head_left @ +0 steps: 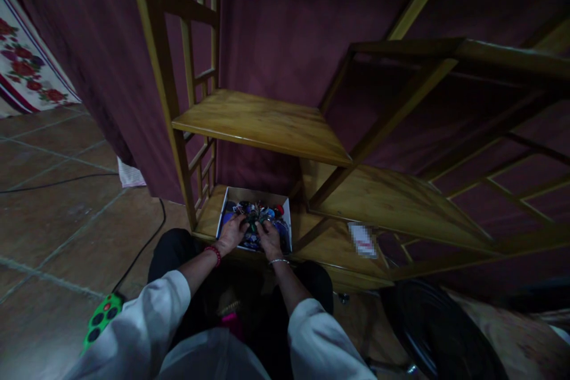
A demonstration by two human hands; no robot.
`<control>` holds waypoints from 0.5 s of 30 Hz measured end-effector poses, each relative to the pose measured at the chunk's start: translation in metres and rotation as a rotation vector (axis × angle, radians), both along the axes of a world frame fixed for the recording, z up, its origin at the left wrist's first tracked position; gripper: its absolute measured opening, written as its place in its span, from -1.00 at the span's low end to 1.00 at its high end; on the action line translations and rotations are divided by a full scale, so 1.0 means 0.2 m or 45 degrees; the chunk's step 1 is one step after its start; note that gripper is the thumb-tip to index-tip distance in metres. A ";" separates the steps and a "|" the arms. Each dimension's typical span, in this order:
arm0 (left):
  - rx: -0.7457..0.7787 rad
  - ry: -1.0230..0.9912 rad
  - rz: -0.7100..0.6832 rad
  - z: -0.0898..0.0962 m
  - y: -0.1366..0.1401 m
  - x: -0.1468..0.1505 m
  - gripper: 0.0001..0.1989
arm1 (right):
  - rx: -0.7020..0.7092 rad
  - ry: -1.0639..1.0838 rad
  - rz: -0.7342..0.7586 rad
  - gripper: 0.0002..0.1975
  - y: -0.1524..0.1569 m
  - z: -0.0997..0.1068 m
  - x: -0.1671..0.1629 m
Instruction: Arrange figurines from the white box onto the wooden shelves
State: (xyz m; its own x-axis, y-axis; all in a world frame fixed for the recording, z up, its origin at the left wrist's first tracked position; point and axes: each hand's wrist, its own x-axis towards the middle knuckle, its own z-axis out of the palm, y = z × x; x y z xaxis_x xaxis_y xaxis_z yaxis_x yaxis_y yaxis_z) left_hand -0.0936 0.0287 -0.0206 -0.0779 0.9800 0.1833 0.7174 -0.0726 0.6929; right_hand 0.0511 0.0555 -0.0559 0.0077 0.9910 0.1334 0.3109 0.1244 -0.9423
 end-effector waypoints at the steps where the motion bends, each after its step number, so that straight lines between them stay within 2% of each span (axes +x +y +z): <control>1: -0.002 -0.018 0.005 -0.01 0.00 0.00 -0.71 | -0.012 -0.007 -0.003 -0.65 0.00 0.00 0.00; 5: -0.031 -0.134 0.050 -0.03 0.00 0.00 -0.69 | -0.029 -0.016 0.008 -0.62 -0.02 0.03 0.00; 11: -0.282 -0.390 0.015 0.00 -0.04 -0.02 -0.58 | -0.134 0.033 0.034 -0.60 -0.05 0.07 -0.01; 15: -0.331 -0.518 0.018 0.00 -0.06 -0.03 -0.58 | -0.055 0.043 -0.009 -0.58 -0.05 0.07 0.00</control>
